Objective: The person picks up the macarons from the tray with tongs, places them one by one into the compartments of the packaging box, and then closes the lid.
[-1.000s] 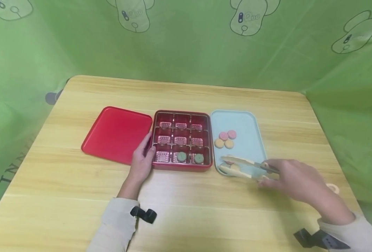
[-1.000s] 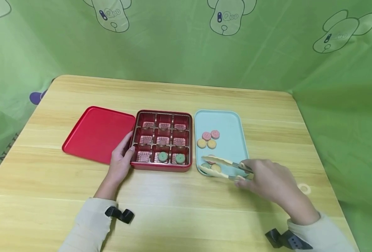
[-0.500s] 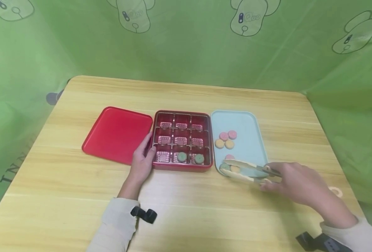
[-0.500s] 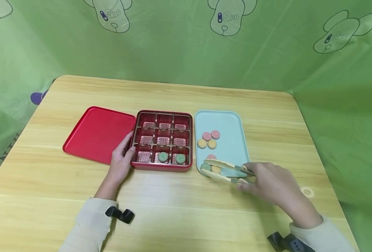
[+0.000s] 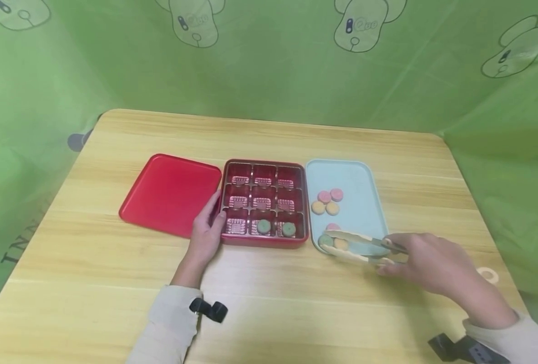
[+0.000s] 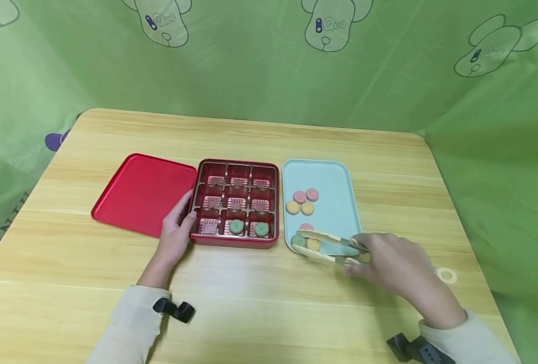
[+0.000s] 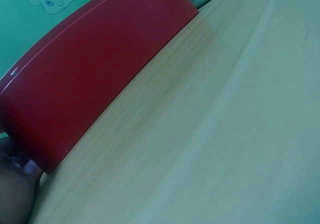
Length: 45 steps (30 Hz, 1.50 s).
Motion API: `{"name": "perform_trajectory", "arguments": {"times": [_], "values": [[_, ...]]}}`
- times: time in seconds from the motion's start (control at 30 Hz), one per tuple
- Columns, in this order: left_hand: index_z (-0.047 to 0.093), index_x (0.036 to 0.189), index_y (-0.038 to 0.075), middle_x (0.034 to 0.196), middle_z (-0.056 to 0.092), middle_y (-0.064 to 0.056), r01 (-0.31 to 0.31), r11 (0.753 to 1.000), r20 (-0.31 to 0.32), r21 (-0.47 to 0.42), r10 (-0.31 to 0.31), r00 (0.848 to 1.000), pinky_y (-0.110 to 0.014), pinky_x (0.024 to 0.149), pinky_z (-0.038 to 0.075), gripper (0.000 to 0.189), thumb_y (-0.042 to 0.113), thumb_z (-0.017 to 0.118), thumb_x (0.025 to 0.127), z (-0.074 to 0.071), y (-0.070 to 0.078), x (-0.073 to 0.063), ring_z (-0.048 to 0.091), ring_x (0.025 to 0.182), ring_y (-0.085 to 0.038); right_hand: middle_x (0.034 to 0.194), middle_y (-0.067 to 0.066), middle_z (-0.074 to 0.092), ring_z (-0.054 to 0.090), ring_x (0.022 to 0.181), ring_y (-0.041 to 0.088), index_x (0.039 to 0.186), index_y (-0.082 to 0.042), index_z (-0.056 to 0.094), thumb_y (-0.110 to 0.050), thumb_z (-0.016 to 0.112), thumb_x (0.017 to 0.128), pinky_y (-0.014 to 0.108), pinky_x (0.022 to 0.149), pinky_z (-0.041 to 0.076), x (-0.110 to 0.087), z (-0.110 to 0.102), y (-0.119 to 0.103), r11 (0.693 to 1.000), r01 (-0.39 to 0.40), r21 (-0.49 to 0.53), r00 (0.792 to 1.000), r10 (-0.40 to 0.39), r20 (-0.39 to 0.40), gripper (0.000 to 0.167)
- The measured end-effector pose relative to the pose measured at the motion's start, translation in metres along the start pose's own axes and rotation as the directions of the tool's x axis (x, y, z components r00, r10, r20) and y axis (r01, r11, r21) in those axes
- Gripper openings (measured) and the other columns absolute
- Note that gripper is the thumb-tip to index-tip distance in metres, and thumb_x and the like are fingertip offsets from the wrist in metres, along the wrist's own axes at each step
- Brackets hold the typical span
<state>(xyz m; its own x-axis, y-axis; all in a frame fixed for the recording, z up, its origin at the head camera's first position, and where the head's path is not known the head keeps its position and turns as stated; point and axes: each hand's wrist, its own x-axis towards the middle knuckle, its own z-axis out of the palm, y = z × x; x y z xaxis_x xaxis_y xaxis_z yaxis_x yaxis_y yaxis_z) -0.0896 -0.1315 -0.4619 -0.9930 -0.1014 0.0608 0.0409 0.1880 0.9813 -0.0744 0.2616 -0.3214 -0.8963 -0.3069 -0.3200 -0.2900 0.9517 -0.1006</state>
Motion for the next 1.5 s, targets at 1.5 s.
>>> {"name": "perform_trajectory", "arguments": {"times": [1.5], "values": [[0.032,0.148,0.018,0.151,0.034,-0.005,0.017,1.000,0.002,0.002,-0.017,1.000,-0.037,0.116,0.024,0.055,0.013,0.048,0.096,-0.0001,-0.0004,-0.0001,0.029,0.140,-0.021,0.110,0.017,0.067,0.064,0.087,0.041,0.119,-0.009,0.063,-0.055,0.074,0.068,0.043,0.051,0.050,0.0051,-0.0039,-0.0083,0.999,-0.030,-0.037,0.999,0.031,0.023,0.070]]}}
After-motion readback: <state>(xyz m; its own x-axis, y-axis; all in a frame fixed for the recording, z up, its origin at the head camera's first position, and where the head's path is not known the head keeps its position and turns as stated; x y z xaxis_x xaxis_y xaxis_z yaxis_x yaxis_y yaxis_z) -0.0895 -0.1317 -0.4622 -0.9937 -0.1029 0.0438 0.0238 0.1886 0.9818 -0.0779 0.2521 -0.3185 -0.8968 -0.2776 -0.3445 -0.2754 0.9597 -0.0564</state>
